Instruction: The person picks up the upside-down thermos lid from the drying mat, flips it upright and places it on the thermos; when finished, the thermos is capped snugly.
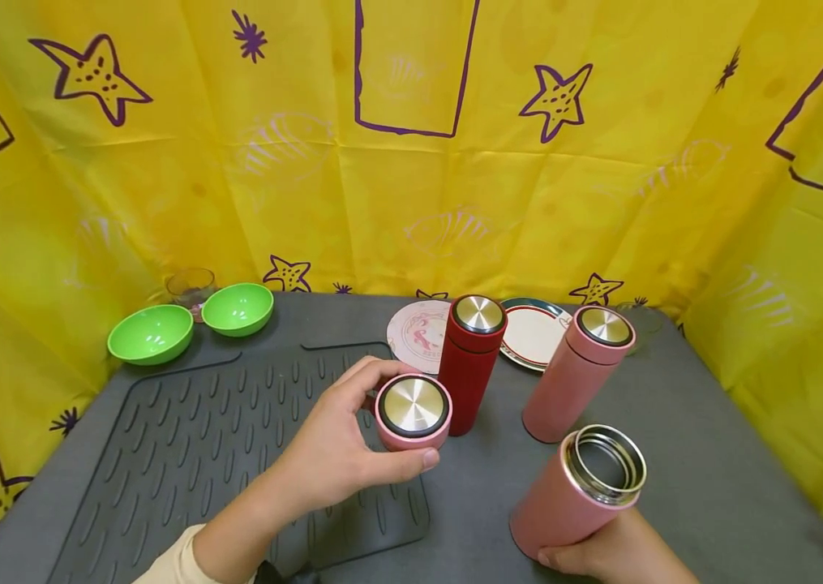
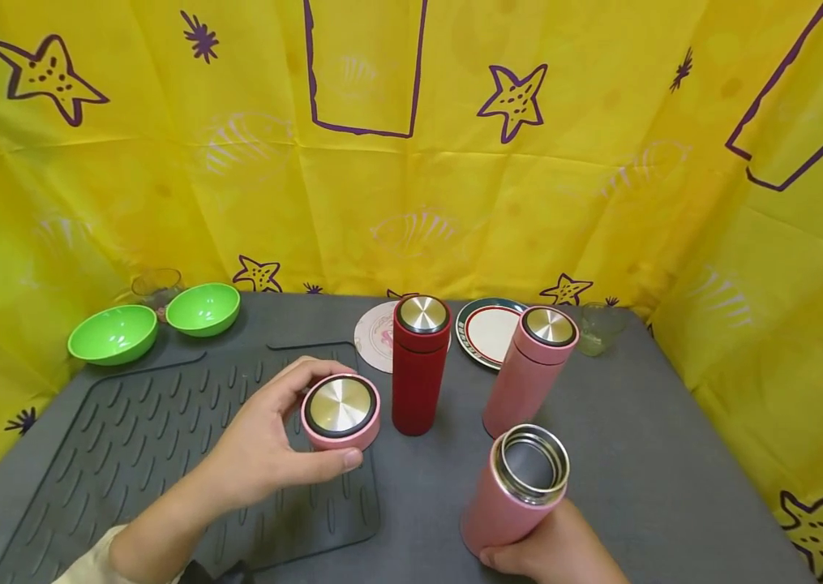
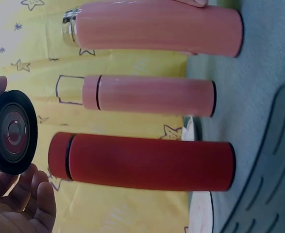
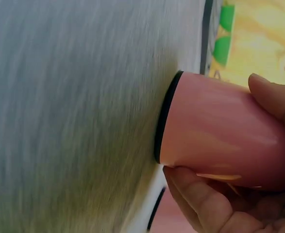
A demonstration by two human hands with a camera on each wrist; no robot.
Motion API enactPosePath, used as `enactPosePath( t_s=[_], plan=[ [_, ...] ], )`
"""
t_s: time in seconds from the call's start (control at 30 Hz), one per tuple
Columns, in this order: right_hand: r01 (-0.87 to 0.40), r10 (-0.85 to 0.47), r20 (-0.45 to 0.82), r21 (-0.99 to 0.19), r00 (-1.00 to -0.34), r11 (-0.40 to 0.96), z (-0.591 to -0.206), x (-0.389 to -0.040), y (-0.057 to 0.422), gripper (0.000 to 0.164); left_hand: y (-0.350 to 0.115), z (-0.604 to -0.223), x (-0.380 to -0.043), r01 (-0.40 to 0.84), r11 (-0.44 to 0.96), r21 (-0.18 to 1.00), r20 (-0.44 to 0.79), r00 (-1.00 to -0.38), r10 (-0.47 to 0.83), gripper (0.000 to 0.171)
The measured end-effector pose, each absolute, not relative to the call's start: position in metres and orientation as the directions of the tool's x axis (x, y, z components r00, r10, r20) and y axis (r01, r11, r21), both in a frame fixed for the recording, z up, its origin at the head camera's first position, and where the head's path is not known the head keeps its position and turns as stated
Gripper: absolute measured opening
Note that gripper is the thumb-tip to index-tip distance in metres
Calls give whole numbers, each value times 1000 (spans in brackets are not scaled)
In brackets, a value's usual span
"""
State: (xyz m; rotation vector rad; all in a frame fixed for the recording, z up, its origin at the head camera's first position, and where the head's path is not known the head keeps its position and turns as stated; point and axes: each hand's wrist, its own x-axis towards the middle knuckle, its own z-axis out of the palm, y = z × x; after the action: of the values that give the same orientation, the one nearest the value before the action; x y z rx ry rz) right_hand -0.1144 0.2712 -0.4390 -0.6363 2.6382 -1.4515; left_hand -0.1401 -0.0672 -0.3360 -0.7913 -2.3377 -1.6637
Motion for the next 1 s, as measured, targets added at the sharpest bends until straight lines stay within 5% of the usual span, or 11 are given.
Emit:
enactPosePath(
  t_s=[0.4, 0.83, 1.0],
  plan=[
    [-336, -475, 181, -904, -861, 265, -438, -110, 224, 62, -36, -321, -135, 596, 141, 790, 507, -765, 397, 59],
    [-145, -470, 4, -953, -883, 265, -431, -112, 207, 72, -4, -314, -129, 617, 62, 784, 529, -718, 452, 62],
    [-183, -452, 50, -949, -891, 256, -436, -108, 206, 69, 5, -316, -126, 663, 125, 738, 546, -696, 466, 60]
  ],
)
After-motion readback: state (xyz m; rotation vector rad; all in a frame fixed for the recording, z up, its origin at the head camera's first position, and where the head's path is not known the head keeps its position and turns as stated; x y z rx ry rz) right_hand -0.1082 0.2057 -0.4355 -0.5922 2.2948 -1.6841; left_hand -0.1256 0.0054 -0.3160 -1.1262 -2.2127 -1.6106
